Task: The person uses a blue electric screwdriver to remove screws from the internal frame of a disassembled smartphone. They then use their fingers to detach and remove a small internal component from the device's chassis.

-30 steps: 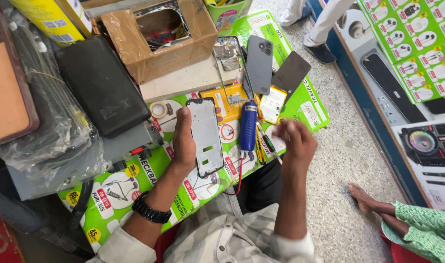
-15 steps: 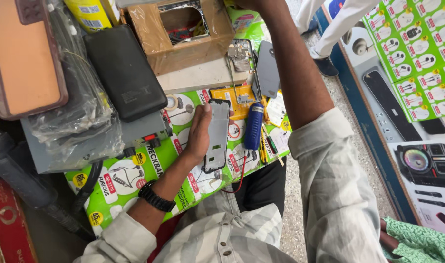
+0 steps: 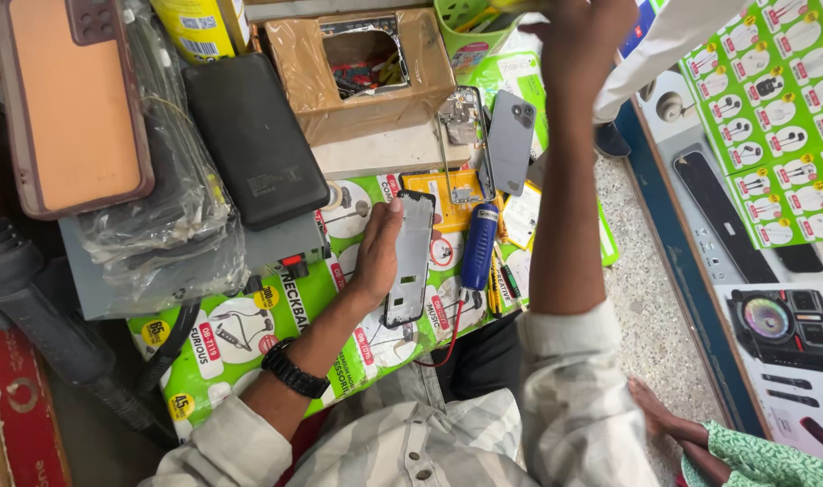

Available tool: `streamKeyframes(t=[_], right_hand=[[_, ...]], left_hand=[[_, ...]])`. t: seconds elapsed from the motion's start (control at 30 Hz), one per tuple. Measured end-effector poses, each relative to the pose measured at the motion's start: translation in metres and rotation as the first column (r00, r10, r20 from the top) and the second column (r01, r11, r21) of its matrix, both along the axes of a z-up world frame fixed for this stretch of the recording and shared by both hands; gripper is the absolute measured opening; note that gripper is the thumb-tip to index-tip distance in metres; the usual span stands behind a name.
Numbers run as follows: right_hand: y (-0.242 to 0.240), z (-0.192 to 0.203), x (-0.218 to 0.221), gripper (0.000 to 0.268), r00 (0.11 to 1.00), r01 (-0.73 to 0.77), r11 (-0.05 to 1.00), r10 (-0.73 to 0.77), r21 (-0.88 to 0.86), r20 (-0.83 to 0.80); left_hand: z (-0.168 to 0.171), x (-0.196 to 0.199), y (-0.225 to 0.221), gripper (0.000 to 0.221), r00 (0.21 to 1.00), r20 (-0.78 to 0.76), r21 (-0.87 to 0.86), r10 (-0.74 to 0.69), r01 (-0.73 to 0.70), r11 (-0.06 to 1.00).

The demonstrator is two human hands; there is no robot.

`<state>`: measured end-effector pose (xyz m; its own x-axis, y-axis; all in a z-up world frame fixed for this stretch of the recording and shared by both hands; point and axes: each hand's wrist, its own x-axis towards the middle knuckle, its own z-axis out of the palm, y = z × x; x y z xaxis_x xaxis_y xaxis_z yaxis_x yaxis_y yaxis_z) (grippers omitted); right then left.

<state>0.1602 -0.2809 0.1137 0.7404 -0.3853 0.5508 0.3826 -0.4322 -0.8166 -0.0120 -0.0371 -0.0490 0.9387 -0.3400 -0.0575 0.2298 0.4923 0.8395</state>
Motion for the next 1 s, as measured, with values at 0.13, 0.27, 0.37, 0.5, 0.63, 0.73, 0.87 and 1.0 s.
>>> streamKeyframes(t=[0.13,0.27,0.37,0.5,0.63,0.73,0.87,1.0], right_hand=[[-0.005,-0.036,-0.089,0.033,0.977,-0.195,0.777,0.209,0.599,0.047],[0.006,-0.094,-0.18,0.042,0.984,-0.146,0.636,0.17,0.758,0.047],[0.015,-0.117,-0.235,0.043,0.994,0.033,0.628,0.06,0.777,-0.091],[0.022,-0.128,-0.281,0.035,0.933,0.172,0.838,0.029,0.518,-0.358],[0.047,-0.131,-0.297,0.029,0.873,0.171,0.952,-0.027,0.255,-0.488],[0.075,-0.123,-0.296,0.029,0.839,0.138,0.987,-0.158,-0.077,-0.521],[0.092,-0.099,-0.285,0.039,0.892,0.052,0.933,-0.203,-0.355,-0.403],[0.081,-0.074,-0.252,0.045,0.907,0.045,0.939,-0.182,-0.342,-0.379]], left_hand=[[0.017,0.003,0.005,0.039,0.997,-0.078,-0.02,-0.002,0.0,1.0],[0.028,0.006,0.01,0.041,0.987,-0.152,0.049,0.053,-0.046,0.998],[0.027,0.01,0.017,0.039,0.946,-0.325,-0.178,-0.014,-0.047,0.983],[0.021,0.012,0.022,0.031,0.998,0.019,0.299,0.066,-0.069,0.952],[0.018,0.012,0.023,0.032,0.974,0.225,0.73,-0.001,-0.168,0.663],[0.022,0.013,0.024,0.033,0.948,0.318,0.803,-0.019,-0.259,0.536],[0.038,0.009,0.025,0.032,0.969,0.244,0.846,-0.028,-0.199,0.496],[0.051,0.006,0.022,0.031,0.975,0.214,0.857,-0.056,-0.16,0.489]])
